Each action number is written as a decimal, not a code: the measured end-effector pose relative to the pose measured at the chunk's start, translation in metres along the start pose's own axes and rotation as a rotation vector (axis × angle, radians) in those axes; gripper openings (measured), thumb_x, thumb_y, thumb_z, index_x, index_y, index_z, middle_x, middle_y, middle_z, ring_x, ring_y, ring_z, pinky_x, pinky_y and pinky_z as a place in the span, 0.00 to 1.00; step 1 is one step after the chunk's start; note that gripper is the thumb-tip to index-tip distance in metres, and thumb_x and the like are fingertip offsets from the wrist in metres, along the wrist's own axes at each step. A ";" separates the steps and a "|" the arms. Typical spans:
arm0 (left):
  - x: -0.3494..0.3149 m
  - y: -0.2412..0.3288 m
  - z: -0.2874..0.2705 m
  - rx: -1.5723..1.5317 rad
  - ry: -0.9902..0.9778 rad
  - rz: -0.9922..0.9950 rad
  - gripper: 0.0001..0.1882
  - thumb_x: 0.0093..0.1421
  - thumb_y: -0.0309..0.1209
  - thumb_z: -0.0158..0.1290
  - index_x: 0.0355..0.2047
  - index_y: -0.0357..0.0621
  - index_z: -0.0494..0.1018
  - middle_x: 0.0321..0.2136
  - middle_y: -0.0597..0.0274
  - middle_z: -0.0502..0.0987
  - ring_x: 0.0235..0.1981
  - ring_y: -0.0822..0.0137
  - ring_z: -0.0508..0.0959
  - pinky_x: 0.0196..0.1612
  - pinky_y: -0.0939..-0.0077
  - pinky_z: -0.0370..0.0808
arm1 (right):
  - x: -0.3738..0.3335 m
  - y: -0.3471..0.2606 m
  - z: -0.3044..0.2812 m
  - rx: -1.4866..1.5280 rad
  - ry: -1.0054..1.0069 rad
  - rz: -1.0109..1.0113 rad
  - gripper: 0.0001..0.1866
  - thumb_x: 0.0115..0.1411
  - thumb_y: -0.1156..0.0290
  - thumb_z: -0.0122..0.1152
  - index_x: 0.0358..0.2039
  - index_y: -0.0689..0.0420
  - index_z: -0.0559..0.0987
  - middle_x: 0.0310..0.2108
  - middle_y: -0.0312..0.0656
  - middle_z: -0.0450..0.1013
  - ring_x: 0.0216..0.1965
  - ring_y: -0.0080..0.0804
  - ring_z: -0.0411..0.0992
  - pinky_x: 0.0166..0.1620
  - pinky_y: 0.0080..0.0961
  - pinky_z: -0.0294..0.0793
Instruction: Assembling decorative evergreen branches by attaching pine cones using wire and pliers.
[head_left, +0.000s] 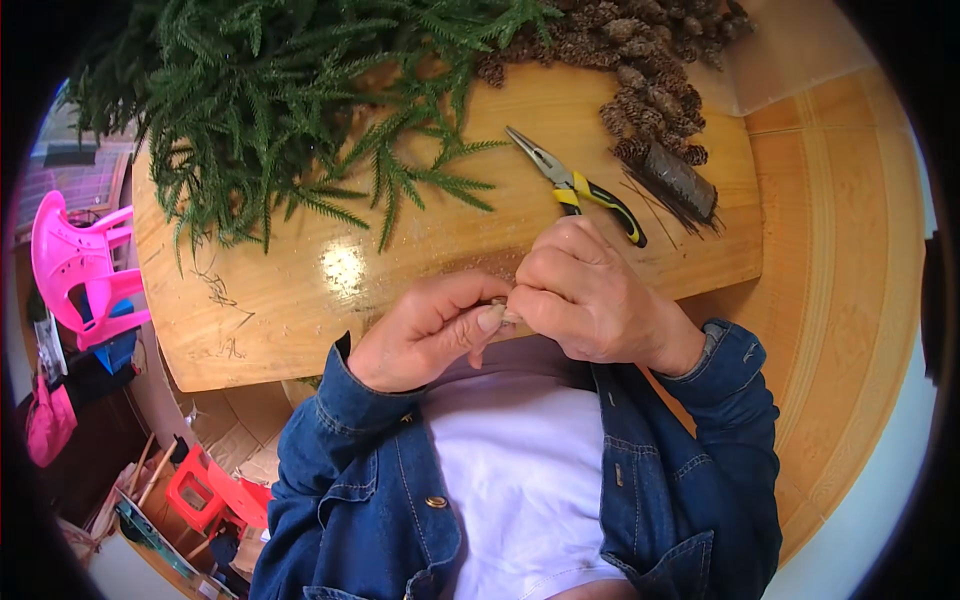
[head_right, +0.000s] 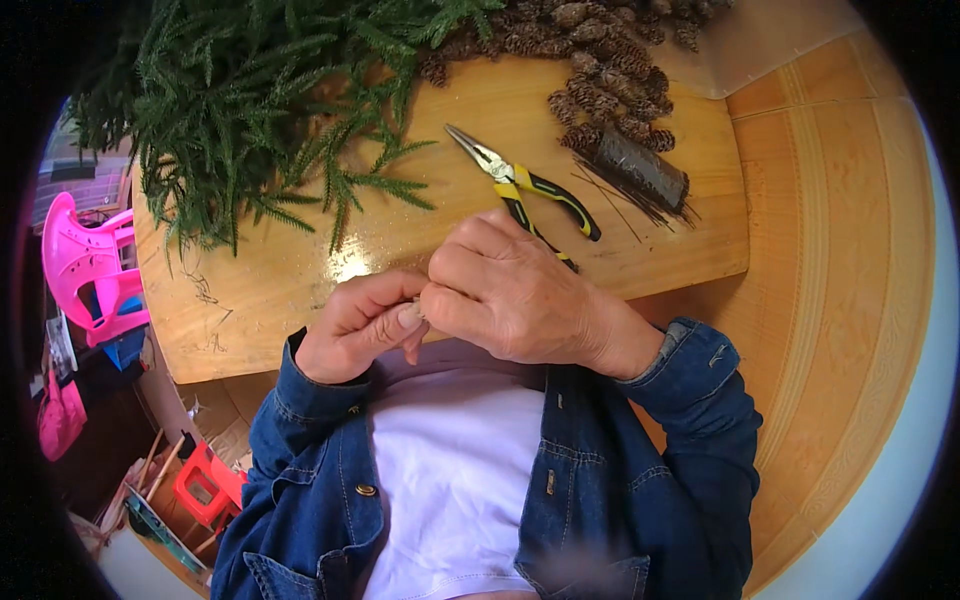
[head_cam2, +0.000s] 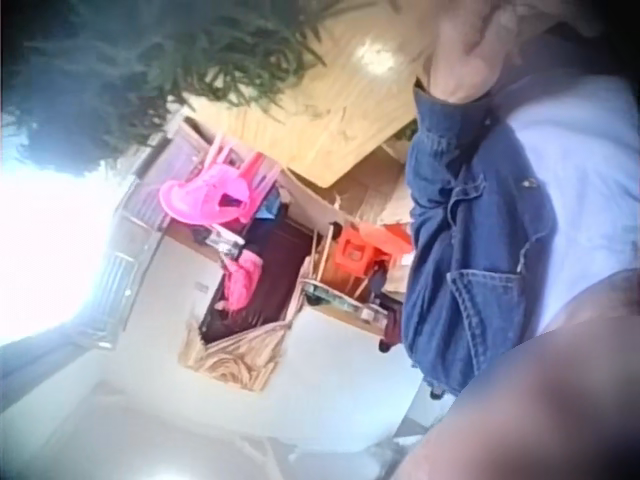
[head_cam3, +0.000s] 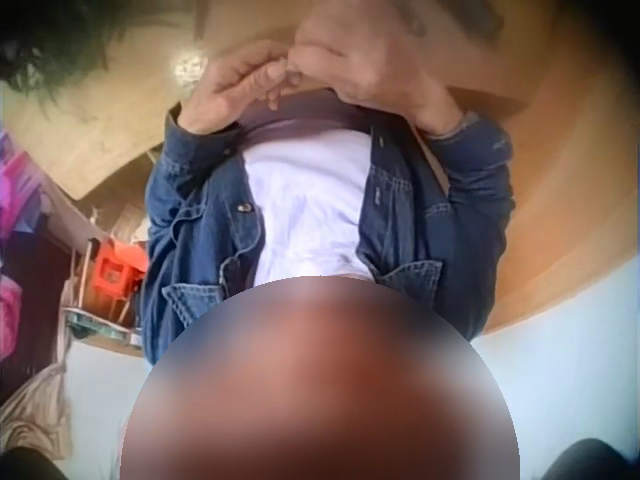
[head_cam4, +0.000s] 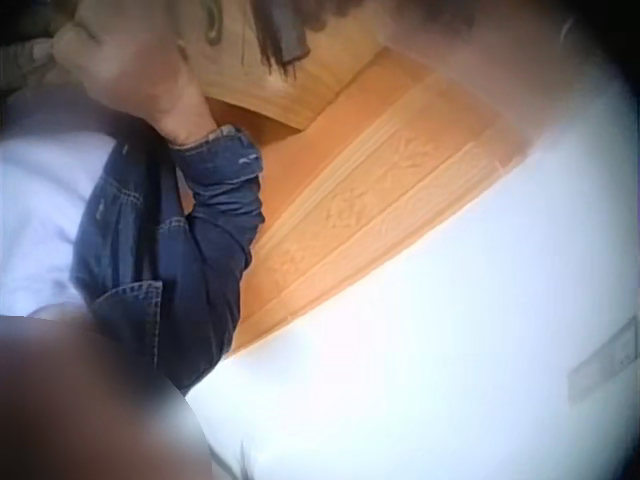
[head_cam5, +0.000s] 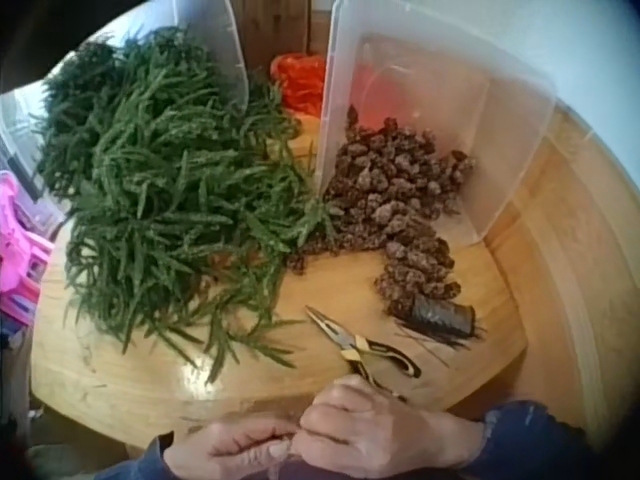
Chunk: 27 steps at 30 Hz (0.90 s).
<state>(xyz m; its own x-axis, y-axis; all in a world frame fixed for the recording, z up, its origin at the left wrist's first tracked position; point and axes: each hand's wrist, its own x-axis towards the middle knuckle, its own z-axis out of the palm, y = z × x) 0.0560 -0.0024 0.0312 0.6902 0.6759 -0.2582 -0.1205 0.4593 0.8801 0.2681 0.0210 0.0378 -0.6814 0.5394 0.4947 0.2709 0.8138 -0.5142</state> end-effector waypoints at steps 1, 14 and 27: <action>0.001 0.003 0.002 0.045 -0.004 0.003 0.13 0.67 0.30 0.44 0.45 0.32 0.69 0.30 0.64 0.71 0.25 0.77 0.69 0.29 0.83 0.70 | 0.000 0.000 -0.003 -0.001 -0.008 -0.003 0.09 0.43 0.72 0.63 0.25 0.57 0.73 0.26 0.37 0.65 0.29 0.35 0.65 0.33 0.29 0.64; 0.006 0.002 0.006 0.263 -0.004 0.123 0.11 0.64 0.28 0.48 0.42 0.33 0.70 0.29 0.60 0.71 0.22 0.74 0.71 0.25 0.81 0.68 | 0.002 0.005 -0.015 0.023 -0.067 -0.058 0.08 0.44 0.71 0.60 0.21 0.57 0.68 0.21 0.37 0.59 0.23 0.33 0.60 0.28 0.28 0.60; 0.016 -0.019 0.012 0.771 0.252 0.429 0.10 0.59 0.24 0.51 0.40 0.34 0.69 0.29 0.50 0.71 0.29 0.55 0.73 0.31 0.72 0.70 | -0.020 0.017 0.008 0.145 0.053 0.049 0.06 0.48 0.78 0.61 0.23 0.62 0.71 0.21 0.44 0.63 0.21 0.40 0.60 0.24 0.31 0.59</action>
<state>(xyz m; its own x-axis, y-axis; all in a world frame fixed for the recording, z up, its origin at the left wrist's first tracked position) 0.0779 -0.0073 0.0156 0.5091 0.8471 0.1522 0.2412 -0.3102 0.9196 0.2808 0.0227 0.0137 -0.6317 0.5912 0.5014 0.1987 0.7487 -0.6325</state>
